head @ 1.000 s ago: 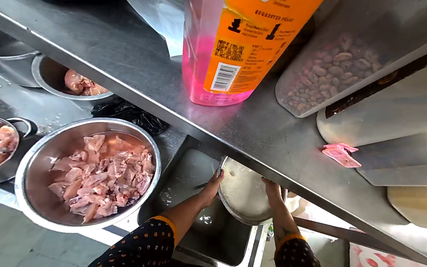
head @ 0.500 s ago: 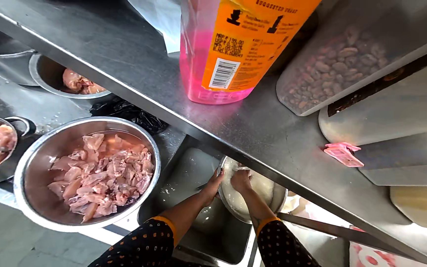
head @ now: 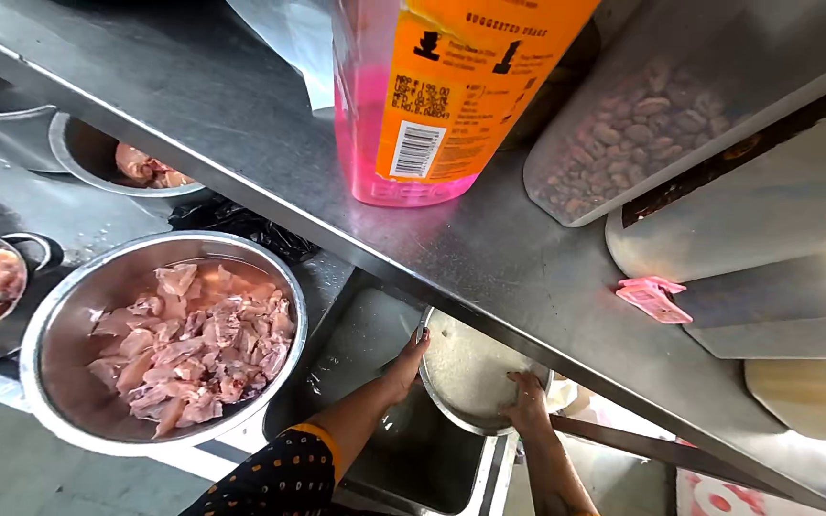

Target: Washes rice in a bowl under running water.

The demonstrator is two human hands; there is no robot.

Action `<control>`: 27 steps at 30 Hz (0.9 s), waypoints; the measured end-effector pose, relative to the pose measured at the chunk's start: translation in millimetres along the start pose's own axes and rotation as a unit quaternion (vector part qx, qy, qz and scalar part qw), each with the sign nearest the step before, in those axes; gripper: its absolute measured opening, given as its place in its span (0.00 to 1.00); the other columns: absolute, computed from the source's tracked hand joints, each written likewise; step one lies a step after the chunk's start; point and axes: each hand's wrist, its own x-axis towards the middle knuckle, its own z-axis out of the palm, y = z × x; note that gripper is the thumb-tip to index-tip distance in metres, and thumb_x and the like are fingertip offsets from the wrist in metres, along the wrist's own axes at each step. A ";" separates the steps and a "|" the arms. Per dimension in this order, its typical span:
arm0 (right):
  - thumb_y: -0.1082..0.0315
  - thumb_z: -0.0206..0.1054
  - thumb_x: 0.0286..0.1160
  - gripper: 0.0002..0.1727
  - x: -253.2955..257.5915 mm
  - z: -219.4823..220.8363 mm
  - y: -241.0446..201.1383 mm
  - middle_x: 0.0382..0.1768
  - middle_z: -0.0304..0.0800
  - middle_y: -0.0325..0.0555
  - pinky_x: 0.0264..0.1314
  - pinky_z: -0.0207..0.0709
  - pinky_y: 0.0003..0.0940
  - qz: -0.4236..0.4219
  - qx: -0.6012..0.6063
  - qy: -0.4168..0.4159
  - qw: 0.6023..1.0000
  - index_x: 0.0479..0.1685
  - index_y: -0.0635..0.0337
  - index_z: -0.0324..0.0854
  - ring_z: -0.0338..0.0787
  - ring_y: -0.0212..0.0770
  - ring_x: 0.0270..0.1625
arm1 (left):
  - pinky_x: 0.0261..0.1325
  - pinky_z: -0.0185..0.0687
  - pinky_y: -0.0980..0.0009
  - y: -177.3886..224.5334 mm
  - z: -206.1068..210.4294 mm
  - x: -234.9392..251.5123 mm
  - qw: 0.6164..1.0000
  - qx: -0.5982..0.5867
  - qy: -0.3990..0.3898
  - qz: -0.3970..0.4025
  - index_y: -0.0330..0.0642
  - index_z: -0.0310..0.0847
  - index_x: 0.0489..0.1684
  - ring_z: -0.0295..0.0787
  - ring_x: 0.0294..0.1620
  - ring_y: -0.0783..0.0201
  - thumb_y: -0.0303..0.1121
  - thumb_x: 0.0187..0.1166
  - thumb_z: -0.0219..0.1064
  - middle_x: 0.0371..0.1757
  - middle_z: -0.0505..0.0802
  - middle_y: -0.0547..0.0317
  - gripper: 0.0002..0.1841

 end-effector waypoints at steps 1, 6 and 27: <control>0.66 0.66 0.79 0.26 3.9 7.6 2.4 0.69 0.78 0.60 0.59 0.79 0.64 0.036 0.060 0.004 0.998 0.76 0.60 0.71 0.81 0.56 0.67 | 0.56 0.83 0.47 1.0 0.2 -0.6 1.000 -0.001 0.003 -0.002 0.66 0.50 0.93 0.84 0.64 0.44 0.59 0.91 0.44 0.77 0.79 0.39 0.31; 0.58 0.58 0.86 0.19 20.9 44.7 5.5 0.57 0.84 0.53 0.55 0.84 0.53 0.068 0.225 -0.071 0.969 0.69 0.57 0.72 0.87 0.48 0.57 | 0.55 0.83 0.49 3.8 1.2 -2.9 1.000 -0.003 0.009 -0.008 0.65 0.49 0.93 0.85 0.63 0.44 0.59 0.91 0.45 0.74 0.81 0.38 0.32; 0.76 0.67 0.81 0.21 -12.2 59.0 -48.0 0.69 0.83 0.59 0.74 0.76 0.39 -0.187 -0.121 -0.142 0.965 0.72 0.71 0.76 0.83 0.44 0.70 | 0.56 0.84 0.47 -0.2 -3.5 0.1 1.000 0.011 -0.014 0.003 0.66 0.44 0.95 0.84 0.65 0.42 0.62 0.90 0.42 0.78 0.77 0.37 0.34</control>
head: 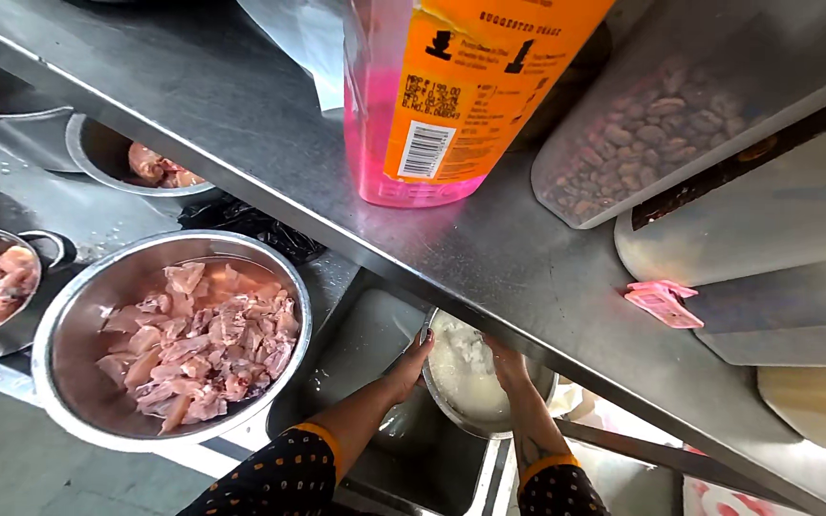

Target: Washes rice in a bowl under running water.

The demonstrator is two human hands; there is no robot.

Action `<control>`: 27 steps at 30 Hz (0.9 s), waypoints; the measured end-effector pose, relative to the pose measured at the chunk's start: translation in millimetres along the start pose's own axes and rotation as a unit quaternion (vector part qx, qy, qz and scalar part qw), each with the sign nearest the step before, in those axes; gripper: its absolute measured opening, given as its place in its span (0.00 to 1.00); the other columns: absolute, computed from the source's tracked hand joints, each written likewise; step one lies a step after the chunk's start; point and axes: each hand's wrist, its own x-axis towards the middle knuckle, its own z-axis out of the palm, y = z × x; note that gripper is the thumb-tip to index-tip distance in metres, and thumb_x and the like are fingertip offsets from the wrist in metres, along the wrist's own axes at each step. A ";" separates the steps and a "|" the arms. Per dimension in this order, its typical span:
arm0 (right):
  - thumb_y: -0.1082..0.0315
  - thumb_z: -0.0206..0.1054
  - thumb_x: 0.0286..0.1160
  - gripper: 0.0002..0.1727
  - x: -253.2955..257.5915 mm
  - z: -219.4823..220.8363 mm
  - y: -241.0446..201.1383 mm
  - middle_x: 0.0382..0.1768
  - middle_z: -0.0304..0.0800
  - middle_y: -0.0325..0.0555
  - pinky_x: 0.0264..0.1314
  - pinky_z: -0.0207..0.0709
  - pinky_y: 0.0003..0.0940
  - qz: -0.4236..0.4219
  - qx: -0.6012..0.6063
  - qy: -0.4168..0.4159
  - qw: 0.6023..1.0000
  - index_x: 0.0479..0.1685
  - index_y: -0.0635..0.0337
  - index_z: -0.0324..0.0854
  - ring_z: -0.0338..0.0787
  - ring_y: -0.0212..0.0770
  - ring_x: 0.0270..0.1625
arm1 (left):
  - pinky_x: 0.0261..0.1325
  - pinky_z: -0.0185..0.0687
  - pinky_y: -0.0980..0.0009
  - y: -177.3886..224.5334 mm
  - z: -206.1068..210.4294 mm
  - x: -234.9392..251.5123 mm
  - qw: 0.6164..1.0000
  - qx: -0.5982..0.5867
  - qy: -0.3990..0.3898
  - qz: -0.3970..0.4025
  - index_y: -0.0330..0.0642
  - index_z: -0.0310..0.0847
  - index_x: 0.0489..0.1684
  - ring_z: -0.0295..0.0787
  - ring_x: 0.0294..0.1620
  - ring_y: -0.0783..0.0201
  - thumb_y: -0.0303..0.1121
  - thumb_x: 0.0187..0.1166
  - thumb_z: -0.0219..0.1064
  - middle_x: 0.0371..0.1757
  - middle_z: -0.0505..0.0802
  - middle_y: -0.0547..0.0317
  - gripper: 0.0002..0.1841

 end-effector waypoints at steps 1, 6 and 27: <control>0.73 0.70 0.80 0.21 -4.0 0.9 -5.1 0.68 0.85 0.63 0.76 0.75 0.43 -0.019 -0.073 0.013 0.997 0.69 0.72 0.79 0.83 0.49 0.71 | 0.56 0.84 0.47 0.4 -0.1 -0.3 1.000 0.001 -0.002 0.001 0.67 0.44 0.95 0.84 0.65 0.43 0.62 0.90 0.42 0.78 0.78 0.38 0.34; 0.52 0.74 0.76 0.35 -9.0 20.8 13.7 0.82 0.73 0.62 0.87 0.64 0.59 -0.089 -0.403 -0.089 0.906 0.77 0.66 0.76 0.69 0.59 0.86 | 0.54 0.84 0.49 -0.4 -0.9 0.7 1.000 0.005 -0.001 0.003 0.68 0.44 0.95 0.85 0.64 0.44 0.63 0.89 0.42 0.77 0.79 0.40 0.34; 0.55 0.60 0.86 0.29 3.3 6.5 41.9 0.78 0.75 0.70 0.86 0.61 0.63 0.035 -0.559 -0.279 0.780 0.74 0.72 0.77 0.71 0.65 0.84 | 0.50 0.85 0.52 -1.6 1.2 1.0 1.000 0.001 0.019 -0.002 0.64 0.50 0.94 0.87 0.57 0.47 0.60 0.91 0.43 0.72 0.83 0.40 0.32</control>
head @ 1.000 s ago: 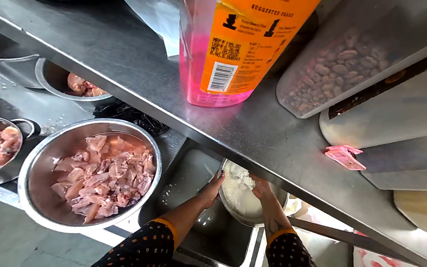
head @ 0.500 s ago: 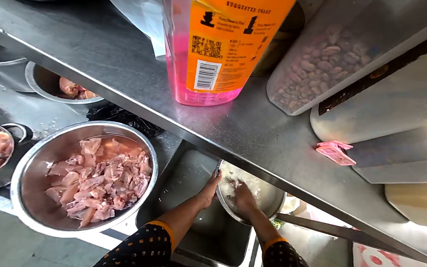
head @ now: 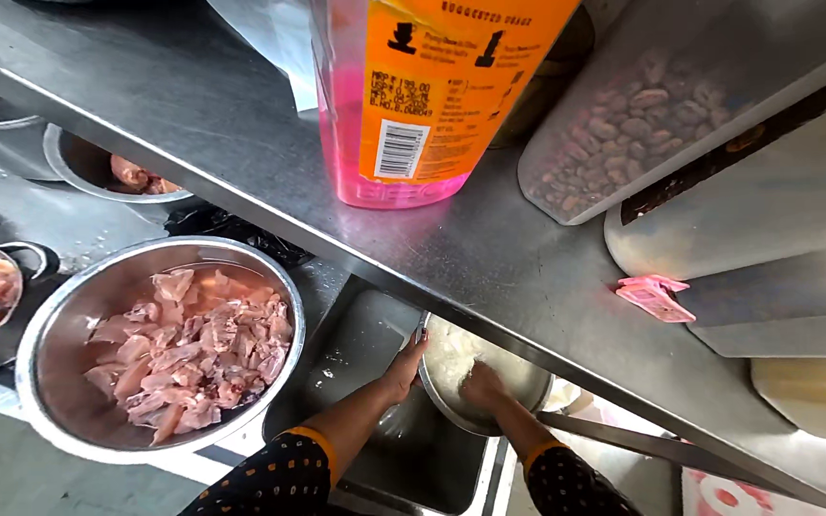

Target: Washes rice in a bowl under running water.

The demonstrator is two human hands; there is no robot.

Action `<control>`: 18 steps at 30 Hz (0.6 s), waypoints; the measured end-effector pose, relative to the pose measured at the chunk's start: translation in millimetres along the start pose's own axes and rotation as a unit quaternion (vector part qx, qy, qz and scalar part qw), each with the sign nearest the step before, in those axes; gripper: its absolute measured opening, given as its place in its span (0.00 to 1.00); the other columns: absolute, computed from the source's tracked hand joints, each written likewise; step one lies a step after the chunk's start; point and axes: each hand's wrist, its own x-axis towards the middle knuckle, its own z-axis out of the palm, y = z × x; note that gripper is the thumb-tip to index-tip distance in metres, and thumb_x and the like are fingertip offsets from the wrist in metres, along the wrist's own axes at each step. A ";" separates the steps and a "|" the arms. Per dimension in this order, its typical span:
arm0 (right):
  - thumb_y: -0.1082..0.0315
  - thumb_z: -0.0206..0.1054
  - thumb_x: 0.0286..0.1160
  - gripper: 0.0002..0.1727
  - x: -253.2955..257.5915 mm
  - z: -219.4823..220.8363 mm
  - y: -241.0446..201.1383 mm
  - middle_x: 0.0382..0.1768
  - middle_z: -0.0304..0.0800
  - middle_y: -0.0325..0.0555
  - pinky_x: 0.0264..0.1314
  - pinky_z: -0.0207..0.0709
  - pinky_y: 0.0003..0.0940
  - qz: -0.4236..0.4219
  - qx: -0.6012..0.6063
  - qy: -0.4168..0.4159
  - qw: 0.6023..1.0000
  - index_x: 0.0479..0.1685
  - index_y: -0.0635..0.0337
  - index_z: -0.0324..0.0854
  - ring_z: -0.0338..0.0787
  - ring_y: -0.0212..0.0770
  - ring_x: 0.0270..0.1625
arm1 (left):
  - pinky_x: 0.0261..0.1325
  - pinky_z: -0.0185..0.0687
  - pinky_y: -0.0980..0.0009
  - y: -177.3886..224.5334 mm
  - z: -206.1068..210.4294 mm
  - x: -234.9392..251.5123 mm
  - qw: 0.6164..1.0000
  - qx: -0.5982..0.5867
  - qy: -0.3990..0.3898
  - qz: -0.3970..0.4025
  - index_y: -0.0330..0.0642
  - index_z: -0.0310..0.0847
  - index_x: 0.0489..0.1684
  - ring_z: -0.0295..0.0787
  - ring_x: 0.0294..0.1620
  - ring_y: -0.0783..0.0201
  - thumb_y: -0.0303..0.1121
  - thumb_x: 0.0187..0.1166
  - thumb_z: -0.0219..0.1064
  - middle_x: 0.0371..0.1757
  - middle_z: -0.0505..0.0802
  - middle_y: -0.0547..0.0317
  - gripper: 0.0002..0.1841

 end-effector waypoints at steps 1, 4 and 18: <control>0.54 0.60 0.88 0.30 -4.9 -5.7 -0.3 0.81 0.73 0.68 0.86 0.61 0.64 0.012 -0.019 -0.019 1.000 0.76 0.71 0.76 0.70 0.65 0.85 | 0.50 0.85 0.53 -1.2 0.4 -0.2 1.000 0.000 -0.001 -0.003 0.65 0.49 0.94 0.87 0.57 0.48 0.60 0.91 0.42 0.72 0.83 0.40 0.32; 0.66 0.55 0.90 0.25 -3.9 -7.3 -6.3 0.82 0.69 0.71 0.87 0.59 0.64 0.067 -0.033 -0.032 0.997 0.79 0.75 0.71 0.67 0.67 0.86 | 0.50 0.84 0.54 -1.0 1.1 -1.5 1.000 -0.010 0.011 -0.014 0.65 0.50 0.94 0.86 0.56 0.48 0.61 0.90 0.43 0.71 0.83 0.40 0.33; 0.68 0.49 0.93 0.25 17.8 -4.8 7.5 0.85 0.66 0.70 0.89 0.58 0.60 0.081 -0.019 -0.029 0.996 0.82 0.74 0.67 0.66 0.65 0.88 | 0.47 0.83 0.56 0.5 2.1 -2.9 1.000 -0.014 0.018 -0.021 0.67 0.51 0.93 0.86 0.54 0.49 0.61 0.90 0.43 0.69 0.84 0.40 0.32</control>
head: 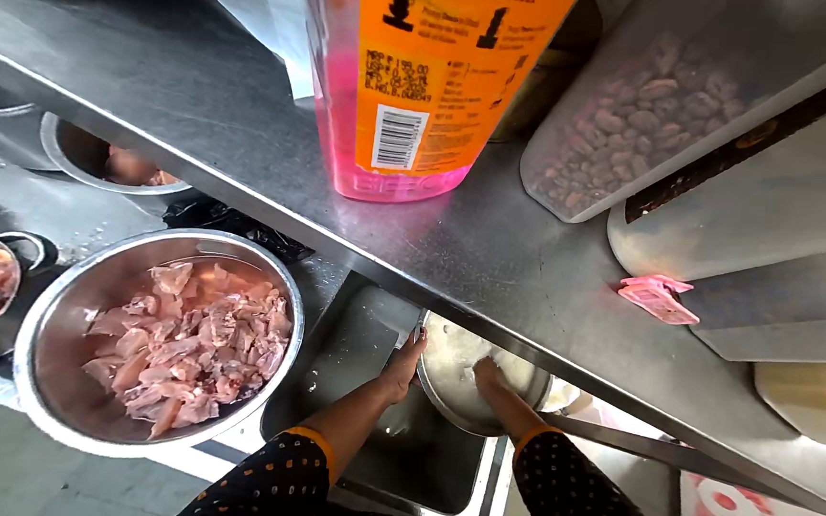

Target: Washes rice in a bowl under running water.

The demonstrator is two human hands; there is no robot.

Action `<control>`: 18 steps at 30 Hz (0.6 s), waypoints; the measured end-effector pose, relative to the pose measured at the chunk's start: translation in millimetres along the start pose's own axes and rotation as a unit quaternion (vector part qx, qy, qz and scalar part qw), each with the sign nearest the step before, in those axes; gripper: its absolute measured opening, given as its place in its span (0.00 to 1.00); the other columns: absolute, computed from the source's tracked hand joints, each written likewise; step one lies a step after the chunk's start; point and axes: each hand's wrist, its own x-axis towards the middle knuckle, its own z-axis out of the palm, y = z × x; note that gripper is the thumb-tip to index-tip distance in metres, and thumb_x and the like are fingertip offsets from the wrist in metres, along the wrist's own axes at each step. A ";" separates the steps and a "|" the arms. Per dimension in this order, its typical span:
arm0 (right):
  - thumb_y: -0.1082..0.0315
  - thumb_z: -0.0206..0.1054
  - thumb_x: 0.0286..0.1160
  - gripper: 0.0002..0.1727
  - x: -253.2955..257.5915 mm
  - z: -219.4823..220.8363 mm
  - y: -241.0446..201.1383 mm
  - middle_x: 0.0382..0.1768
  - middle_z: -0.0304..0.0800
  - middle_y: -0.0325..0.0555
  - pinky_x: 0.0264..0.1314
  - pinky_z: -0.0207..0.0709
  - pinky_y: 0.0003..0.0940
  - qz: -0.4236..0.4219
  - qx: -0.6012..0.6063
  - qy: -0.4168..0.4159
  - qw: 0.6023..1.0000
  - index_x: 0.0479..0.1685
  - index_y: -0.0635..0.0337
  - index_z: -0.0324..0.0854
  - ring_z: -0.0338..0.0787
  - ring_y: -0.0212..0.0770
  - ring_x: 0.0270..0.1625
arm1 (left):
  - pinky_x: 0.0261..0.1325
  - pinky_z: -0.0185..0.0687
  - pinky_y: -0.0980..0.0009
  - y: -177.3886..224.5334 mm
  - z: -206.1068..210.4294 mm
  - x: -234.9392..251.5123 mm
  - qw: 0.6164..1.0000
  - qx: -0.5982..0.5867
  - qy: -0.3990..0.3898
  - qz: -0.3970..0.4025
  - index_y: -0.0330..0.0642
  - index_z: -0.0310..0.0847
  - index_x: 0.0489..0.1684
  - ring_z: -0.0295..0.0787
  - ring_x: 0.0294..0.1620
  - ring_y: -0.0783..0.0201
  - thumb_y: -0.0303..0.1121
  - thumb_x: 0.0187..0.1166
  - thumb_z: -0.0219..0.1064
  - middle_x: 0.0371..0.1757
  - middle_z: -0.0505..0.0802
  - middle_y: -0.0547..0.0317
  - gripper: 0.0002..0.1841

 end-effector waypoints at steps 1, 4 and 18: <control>0.68 0.48 0.93 0.25 -5.7 -4.0 0.2 0.84 0.67 0.70 0.89 0.58 0.60 -0.028 -0.010 -0.005 1.000 0.82 0.73 0.67 0.67 0.65 0.88 | 0.48 0.83 0.55 1.4 0.1 0.1 1.000 0.003 0.004 -0.002 0.67 0.51 0.93 0.86 0.55 0.49 0.61 0.90 0.44 0.69 0.83 0.40 0.32; 0.62 0.56 0.91 0.24 -4.2 6.7 26.2 0.75 0.78 0.72 0.83 0.62 0.67 -0.085 -0.008 0.039 0.996 0.74 0.73 0.77 0.75 0.69 0.81 | 0.49 0.83 0.54 -1.7 0.9 0.8 1.000 0.009 0.001 -0.006 0.67 0.52 0.92 0.86 0.56 0.48 0.62 0.90 0.43 0.70 0.83 0.40 0.31; 0.69 0.50 0.93 0.25 -4.9 7.0 20.6 0.86 0.65 0.68 0.93 0.52 0.56 -0.036 0.015 0.024 0.999 0.84 0.74 0.67 0.62 0.63 0.91 | 0.48 0.82 0.55 -2.8 -3.6 4.1 1.000 0.010 0.003 0.003 0.68 0.51 0.93 0.85 0.55 0.49 0.62 0.90 0.44 0.71 0.82 0.41 0.32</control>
